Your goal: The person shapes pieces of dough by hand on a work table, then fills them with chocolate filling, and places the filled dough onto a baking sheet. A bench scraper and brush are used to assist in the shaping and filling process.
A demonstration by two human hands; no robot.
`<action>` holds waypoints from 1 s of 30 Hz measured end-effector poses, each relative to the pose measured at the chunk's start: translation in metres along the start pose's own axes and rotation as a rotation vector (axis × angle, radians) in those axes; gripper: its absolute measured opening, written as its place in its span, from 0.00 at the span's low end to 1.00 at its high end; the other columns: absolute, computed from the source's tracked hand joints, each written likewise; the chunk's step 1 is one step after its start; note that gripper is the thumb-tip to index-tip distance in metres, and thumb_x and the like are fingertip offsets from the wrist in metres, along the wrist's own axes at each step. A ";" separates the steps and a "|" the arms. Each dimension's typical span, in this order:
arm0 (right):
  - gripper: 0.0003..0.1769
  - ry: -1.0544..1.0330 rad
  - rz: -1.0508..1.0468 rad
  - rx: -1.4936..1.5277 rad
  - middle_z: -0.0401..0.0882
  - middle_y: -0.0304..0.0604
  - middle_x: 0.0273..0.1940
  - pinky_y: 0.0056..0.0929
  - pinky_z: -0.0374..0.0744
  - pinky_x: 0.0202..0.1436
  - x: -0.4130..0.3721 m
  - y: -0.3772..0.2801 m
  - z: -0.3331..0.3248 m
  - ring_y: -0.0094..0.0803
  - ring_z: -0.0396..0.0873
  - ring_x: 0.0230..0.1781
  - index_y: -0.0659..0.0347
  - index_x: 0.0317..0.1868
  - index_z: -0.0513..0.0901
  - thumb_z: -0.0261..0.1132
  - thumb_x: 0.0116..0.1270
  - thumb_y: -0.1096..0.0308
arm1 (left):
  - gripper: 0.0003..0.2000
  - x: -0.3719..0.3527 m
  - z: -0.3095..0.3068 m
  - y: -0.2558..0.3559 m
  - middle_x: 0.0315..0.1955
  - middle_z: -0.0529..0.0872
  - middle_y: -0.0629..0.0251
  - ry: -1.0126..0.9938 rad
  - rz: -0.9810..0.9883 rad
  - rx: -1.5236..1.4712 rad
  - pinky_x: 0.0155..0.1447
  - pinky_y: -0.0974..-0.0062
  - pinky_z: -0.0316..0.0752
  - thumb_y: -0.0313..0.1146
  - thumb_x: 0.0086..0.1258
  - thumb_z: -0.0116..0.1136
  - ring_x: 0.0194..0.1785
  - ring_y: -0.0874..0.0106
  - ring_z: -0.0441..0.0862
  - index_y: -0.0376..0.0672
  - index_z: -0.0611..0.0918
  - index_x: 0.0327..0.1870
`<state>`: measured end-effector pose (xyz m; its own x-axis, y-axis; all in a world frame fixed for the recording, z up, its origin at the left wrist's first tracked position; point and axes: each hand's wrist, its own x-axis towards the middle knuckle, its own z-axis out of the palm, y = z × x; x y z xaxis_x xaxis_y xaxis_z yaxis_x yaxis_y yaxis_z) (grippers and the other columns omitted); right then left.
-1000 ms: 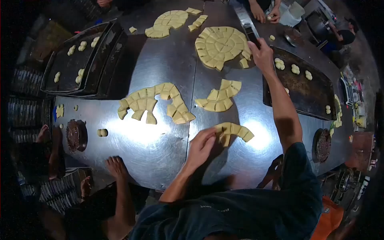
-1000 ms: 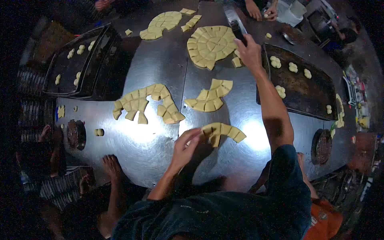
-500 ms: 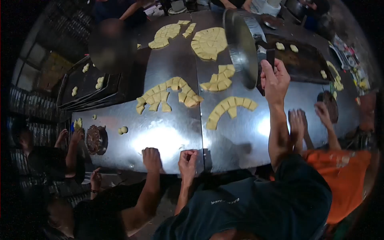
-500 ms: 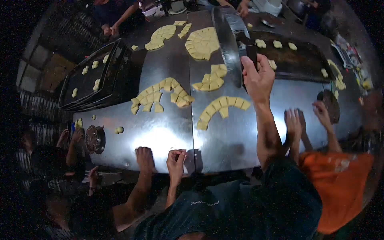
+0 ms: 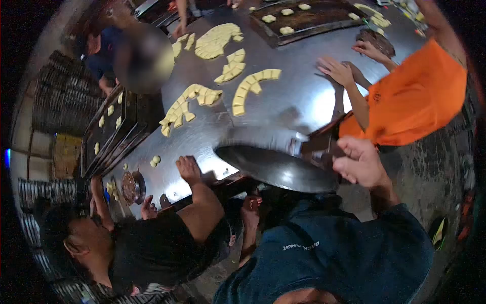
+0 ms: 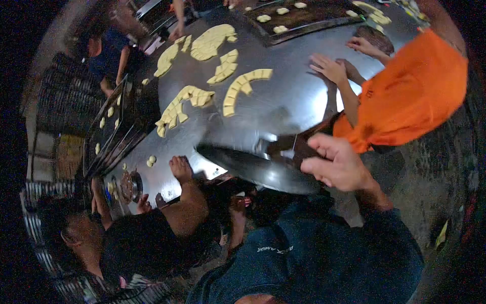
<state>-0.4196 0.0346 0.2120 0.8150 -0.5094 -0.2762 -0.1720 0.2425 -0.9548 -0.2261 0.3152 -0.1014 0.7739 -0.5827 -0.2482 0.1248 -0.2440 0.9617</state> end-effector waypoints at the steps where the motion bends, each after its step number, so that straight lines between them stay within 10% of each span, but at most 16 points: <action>1: 0.09 -0.063 0.042 0.019 0.73 0.33 0.22 0.16 0.66 0.19 -0.017 0.006 -0.007 0.15 0.69 0.17 0.66 0.42 0.77 0.66 0.65 0.72 | 0.09 -0.002 0.002 -0.013 0.29 0.83 0.67 -0.045 -0.034 0.065 0.40 0.76 0.75 0.34 0.71 0.58 0.34 0.78 0.78 0.36 0.78 0.37; 7: 0.19 -0.102 -0.003 -0.605 0.81 0.54 0.30 0.40 0.77 0.34 -0.107 0.072 -0.078 0.46 0.82 0.31 0.64 0.45 0.80 0.67 0.64 0.56 | 0.12 -0.012 0.088 -0.032 0.27 0.82 0.67 -0.312 -0.167 0.389 0.38 0.75 0.73 0.38 0.69 0.61 0.31 0.78 0.76 0.36 0.79 0.39; 9: 0.19 -0.017 0.073 -0.646 0.81 0.56 0.31 0.44 0.77 0.35 -0.150 0.083 -0.114 0.52 0.82 0.33 0.64 0.44 0.79 0.66 0.64 0.56 | 0.16 -0.025 0.142 -0.001 0.25 0.83 0.65 -0.690 0.011 0.416 0.37 0.73 0.73 0.43 0.65 0.66 0.30 0.77 0.76 0.38 0.80 0.39; 17: 0.19 0.669 0.132 -0.652 0.81 0.53 0.34 0.38 0.77 0.36 -0.341 0.148 -0.268 0.46 0.82 0.33 0.65 0.43 0.79 0.67 0.63 0.56 | 0.20 -0.056 0.461 -0.046 0.42 0.85 0.52 -1.219 0.371 1.024 0.50 0.66 0.76 0.51 0.68 0.55 0.48 0.59 0.83 0.42 0.80 0.49; 19: 0.19 0.944 0.130 -0.475 0.80 0.52 0.28 0.35 0.77 0.31 -0.378 0.134 -0.295 0.39 0.83 0.28 0.64 0.44 0.79 0.69 0.63 0.57 | 0.24 -0.071 0.543 -0.049 0.47 0.84 0.52 -1.338 0.223 0.773 0.54 0.67 0.75 0.55 0.72 0.49 0.51 0.60 0.81 0.41 0.80 0.51; 23: 0.13 1.407 0.012 0.005 0.77 0.37 0.24 0.23 0.74 0.25 -0.440 0.138 -0.356 0.23 0.77 0.23 0.66 0.41 0.79 0.69 0.60 0.69 | 0.33 -0.118 0.681 -0.010 0.47 0.81 0.62 -1.306 -0.675 -0.020 0.56 0.60 0.74 0.65 0.72 0.37 0.49 0.64 0.79 0.42 0.74 0.57; 30: 0.11 1.638 -0.435 0.587 0.62 0.32 0.17 0.18 0.55 0.10 -0.455 0.174 -0.526 0.17 0.55 0.08 0.63 0.50 0.73 0.57 0.68 0.71 | 0.38 -0.156 0.842 0.094 0.62 0.74 0.53 -1.185 -0.957 -0.646 0.66 0.47 0.66 0.68 0.71 0.29 0.63 0.53 0.71 0.43 0.66 0.68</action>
<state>-1.1114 -0.1251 0.1137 -0.6423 -0.7381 -0.2065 0.3804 -0.0731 -0.9219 -0.8583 -0.2699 -0.0705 -0.5664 -0.7237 -0.3943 0.7022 -0.6742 0.2286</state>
